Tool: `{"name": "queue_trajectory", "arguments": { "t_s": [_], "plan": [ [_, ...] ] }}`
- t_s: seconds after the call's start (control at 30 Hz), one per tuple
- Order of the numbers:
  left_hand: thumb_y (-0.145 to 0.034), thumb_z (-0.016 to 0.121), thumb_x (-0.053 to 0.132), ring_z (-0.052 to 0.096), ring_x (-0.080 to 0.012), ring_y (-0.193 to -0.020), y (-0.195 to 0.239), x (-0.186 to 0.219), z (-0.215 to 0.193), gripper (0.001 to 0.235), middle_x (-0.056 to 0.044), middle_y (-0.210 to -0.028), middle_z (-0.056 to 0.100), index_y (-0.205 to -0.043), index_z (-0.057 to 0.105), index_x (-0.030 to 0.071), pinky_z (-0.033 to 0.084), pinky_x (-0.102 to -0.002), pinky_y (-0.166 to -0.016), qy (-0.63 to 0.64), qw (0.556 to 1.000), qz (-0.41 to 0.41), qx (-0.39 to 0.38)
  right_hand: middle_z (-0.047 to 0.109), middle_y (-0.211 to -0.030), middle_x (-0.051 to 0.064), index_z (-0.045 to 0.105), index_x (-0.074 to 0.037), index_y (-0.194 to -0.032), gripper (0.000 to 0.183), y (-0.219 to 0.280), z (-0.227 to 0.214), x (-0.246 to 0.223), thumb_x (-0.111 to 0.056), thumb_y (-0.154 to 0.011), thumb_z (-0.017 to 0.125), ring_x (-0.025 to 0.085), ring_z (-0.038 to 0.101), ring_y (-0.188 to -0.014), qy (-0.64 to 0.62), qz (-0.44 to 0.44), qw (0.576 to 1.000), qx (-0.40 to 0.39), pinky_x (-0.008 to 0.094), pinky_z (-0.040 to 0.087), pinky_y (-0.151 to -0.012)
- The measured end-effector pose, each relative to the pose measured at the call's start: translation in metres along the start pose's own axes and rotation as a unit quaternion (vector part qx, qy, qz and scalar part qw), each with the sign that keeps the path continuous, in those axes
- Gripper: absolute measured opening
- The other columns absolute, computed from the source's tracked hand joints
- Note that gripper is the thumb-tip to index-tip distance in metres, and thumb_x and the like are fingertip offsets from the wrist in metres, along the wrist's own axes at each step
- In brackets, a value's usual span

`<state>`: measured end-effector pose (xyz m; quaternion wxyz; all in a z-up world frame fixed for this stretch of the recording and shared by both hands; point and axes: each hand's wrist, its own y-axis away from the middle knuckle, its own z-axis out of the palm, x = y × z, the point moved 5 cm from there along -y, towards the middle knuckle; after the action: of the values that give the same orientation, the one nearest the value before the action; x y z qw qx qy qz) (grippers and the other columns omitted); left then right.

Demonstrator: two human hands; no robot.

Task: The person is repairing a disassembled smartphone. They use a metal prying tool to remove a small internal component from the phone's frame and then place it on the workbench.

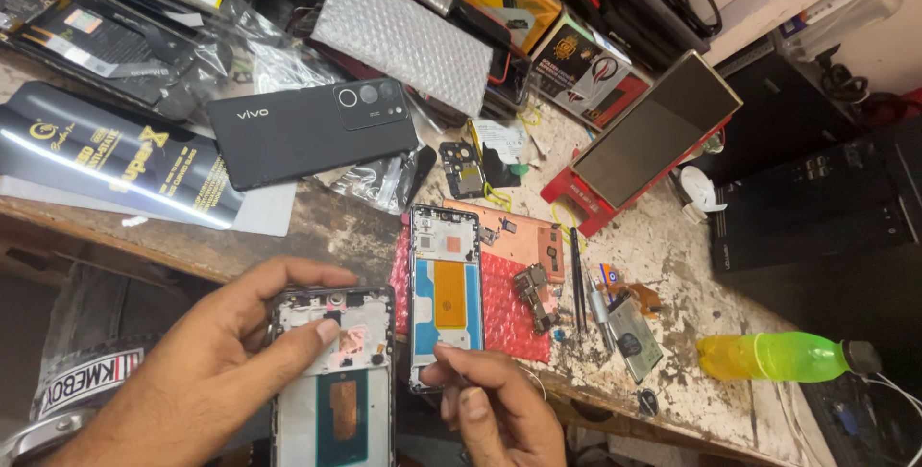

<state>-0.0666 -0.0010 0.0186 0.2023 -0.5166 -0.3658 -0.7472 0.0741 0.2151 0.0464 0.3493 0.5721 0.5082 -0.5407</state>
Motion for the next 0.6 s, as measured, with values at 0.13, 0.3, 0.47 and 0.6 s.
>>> {"name": "queue_trajectory", "arguments": {
  "t_s": [0.13,0.3,0.47,0.6],
  "plan": [
    [-0.100,0.066,0.015,0.067,-0.0147,-0.102,0.000,0.005,0.006,0.039,-0.011,-0.110,0.070,-0.138,0.058,0.008,0.061,-0.032,-0.086,0.054,0.995,0.065,-0.057,0.075,-0.099,0.014,0.073,0.004,-0.126,0.033,-0.003,0.003,-0.023,-0.013,-0.099,0.061,0.015,0.068,-0.086,0.140,-0.032,0.990,-0.004,0.029,0.056,-0.080],
    [-0.098,0.064,0.013,0.070,-0.0123,-0.110,0.002,0.014,0.009,0.038,-0.009,-0.120,0.067,-0.135,0.057,0.007,0.059,-0.029,-0.090,0.033,0.988,0.135,-0.065,0.078,-0.102,0.016,0.074,0.003,-0.113,0.031,-0.011,0.014,-0.049,-0.004,-0.083,0.077,0.022,0.076,-0.098,0.227,-0.098,0.969,0.020,0.033,0.057,-0.091],
    [-0.103,0.060,0.012,0.071,-0.0130,-0.094,0.002,0.002,0.010,0.037,-0.010,-0.106,0.075,-0.139,0.052,0.009,0.063,-0.030,-0.075,0.109,0.987,0.064,-0.095,0.080,-0.101,0.014,0.075,-0.001,-0.101,0.023,-0.008,0.018,-0.056,0.003,-0.079,0.081,0.021,0.079,-0.099,0.248,-0.109,0.961,0.056,0.033,0.059,-0.091],
    [-0.106,0.057,0.015,0.070,-0.0104,-0.091,-0.002,0.006,0.010,0.034,-0.010,-0.101,0.075,-0.139,0.054,0.007,0.060,-0.027,-0.074,0.109,0.988,0.065,-0.093,0.077,-0.102,0.016,0.075,0.000,-0.099,0.022,-0.011,0.017,-0.061,0.006,-0.078,0.081,0.022,0.078,-0.100,0.218,-0.135,0.965,0.060,0.032,0.062,-0.091]
  ]
}}
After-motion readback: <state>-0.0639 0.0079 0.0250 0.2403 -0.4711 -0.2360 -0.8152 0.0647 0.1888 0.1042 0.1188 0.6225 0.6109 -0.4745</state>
